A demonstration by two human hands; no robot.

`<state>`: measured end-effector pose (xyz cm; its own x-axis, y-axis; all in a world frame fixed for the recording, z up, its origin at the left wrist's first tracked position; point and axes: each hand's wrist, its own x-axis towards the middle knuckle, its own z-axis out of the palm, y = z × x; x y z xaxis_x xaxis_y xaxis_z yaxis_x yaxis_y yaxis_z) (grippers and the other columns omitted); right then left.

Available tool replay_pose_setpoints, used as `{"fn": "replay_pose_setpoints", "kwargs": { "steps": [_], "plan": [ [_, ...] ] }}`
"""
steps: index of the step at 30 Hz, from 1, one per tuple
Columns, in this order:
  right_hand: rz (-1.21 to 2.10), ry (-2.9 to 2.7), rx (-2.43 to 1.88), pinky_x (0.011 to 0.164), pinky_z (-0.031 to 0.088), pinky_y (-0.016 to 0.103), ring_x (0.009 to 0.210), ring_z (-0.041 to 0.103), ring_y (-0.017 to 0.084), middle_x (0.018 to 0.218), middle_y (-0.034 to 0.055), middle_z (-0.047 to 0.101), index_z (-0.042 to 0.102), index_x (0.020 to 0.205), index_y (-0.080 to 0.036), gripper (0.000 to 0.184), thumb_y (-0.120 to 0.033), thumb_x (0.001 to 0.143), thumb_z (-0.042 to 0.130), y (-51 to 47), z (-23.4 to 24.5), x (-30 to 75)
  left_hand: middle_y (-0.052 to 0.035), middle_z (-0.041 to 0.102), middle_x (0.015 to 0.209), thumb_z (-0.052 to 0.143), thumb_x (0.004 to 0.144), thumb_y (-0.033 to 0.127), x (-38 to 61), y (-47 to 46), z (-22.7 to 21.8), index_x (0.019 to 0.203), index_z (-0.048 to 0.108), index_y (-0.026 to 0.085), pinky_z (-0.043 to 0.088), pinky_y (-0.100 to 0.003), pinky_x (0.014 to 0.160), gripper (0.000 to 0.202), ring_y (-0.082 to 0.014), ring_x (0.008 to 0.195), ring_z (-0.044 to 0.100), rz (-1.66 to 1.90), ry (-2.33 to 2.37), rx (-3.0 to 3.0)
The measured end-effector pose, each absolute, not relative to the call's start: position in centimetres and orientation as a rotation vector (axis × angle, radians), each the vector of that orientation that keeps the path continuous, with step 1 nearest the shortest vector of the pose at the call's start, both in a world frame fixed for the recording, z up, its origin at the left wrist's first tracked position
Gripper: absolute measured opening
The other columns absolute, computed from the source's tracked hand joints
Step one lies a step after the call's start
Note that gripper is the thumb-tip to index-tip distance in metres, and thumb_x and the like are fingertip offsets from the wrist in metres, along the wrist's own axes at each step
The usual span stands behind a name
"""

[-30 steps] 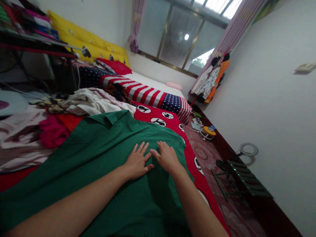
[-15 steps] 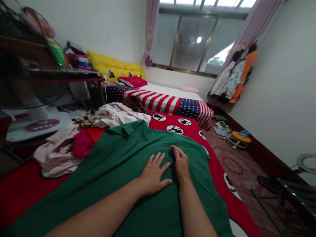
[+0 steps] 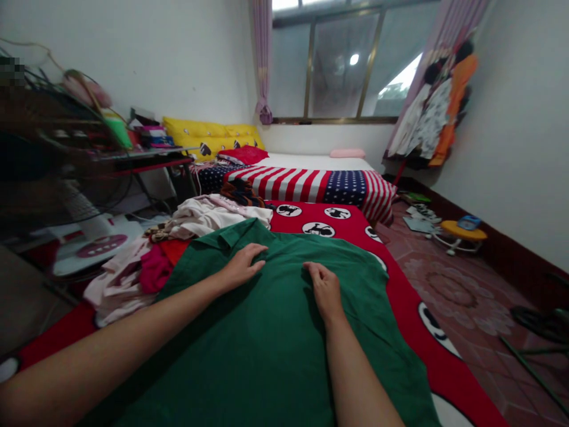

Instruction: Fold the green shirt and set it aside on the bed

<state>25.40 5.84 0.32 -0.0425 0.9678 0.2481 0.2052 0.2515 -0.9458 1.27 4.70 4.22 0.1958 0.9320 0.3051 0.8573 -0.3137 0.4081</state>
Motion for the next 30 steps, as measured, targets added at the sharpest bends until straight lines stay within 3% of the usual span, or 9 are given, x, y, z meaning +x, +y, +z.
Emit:
{"fn": "replay_pose_setpoints", "kwargs": {
  "steps": [4, 7, 12, 14, 19, 24, 30],
  "plan": [
    [0.907, -1.497, -1.159, 0.090, 0.046, 0.039, 0.099, 0.064, 0.026, 0.099, 0.0103, 0.073, 0.073, 0.091, -0.017, 0.054, -0.065, 0.081, 0.051, 5.8, 0.4, 25.4, -0.0154, 0.036, 0.149, 0.049, 0.089, 0.029, -1.0, 5.8, 3.8, 0.140, 0.043, 0.014, 0.030, -0.040, 0.113, 0.053, -0.0256, 0.140, 0.030, 0.519, 1.791, 2.516],
    [0.914, -1.496, -1.162, 0.089, 0.046, 0.038, 0.098, 0.064, 0.025, 0.099, 0.0094, 0.073, 0.073, 0.092, -0.017, 0.052, -0.064, 0.082, 0.051, 5.8, 0.4, 25.5, -0.0145, 0.024, 0.155, 0.047, 0.091, 0.039, -2.9, 6.8, 5.0, 0.143, 0.039, 0.017, 0.026, -0.044, 0.114, 0.057, -0.0286, 0.143, 0.023, 0.366, 1.872, 2.651],
    [0.914, -1.498, -1.156, 0.088, 0.046, 0.036, 0.097, 0.064, 0.024, 0.098, 0.0089, 0.073, 0.073, 0.091, -0.017, 0.048, -0.060, 0.084, 0.051, 5.8, 0.4, 25.5, -0.0096, 0.030, 0.154, 0.045, 0.089, 0.052, -6.9, 8.4, 8.0, 0.138, 0.047, 0.026, 0.004, -0.054, 0.114, 0.055, -0.0320, 0.143, 0.019, 0.096, 2.072, 2.859],
    [0.910, -1.497, -1.153, 0.088, 0.046, 0.035, 0.096, 0.064, 0.024, 0.098, 0.0090, 0.073, 0.073, 0.091, -0.017, 0.047, -0.058, 0.084, 0.051, 5.8, 0.4, 25.5, -0.0086, 0.032, 0.153, 0.041, 0.090, 0.056, -8.1, 8.8, 8.4, 0.139, 0.046, 0.027, 0.001, -0.055, 0.112, 0.057, -0.0321, 0.143, 0.018, 0.075, 2.138, 2.850],
    [0.905, -1.506, -1.164, 0.087, 0.046, 0.035, 0.095, 0.064, 0.024, 0.097, 0.0082, 0.073, 0.073, 0.090, -0.018, 0.045, -0.056, 0.085, 0.050, 5.8, 0.4, 25.4, -0.0089, 0.039, 0.149, 0.033, 0.093, 0.057, -9.1, 9.9, 8.6, 0.140, 0.044, 0.027, 0.011, -0.055, 0.110, 0.057, -0.0316, 0.138, 0.026, 0.171, 2.199, 2.785],
    [0.909, -1.496, -1.171, 0.086, 0.045, 0.034, 0.094, 0.064, 0.024, 0.096, 0.0087, 0.073, 0.073, 0.089, -0.017, 0.046, -0.056, 0.084, 0.052, 5.6, 0.7, 25.3, -0.0097, 0.041, 0.145, 0.036, 0.094, 0.046, -11.4, 11.4, 10.9, 0.137, 0.047, 0.021, 0.027, -0.038, 0.106, 0.051, -0.0251, 0.131, 0.035, 0.071, 2.082, 2.873],
    [0.906, -1.498, -1.150, 0.085, 0.046, 0.035, 0.092, 0.064, 0.024, 0.094, 0.0086, 0.073, 0.073, 0.088, -0.017, 0.044, -0.055, 0.084, 0.052, 5.7, 0.5, 25.3, -0.0126, 0.054, 0.128, 0.045, 0.091, 0.037, -14.5, 11.6, 14.5, 0.122, 0.060, 0.021, 0.038, -0.042, 0.091, 0.039, -0.0306, 0.115, 0.047, -0.180, 2.260, 2.896]
  ]
}}
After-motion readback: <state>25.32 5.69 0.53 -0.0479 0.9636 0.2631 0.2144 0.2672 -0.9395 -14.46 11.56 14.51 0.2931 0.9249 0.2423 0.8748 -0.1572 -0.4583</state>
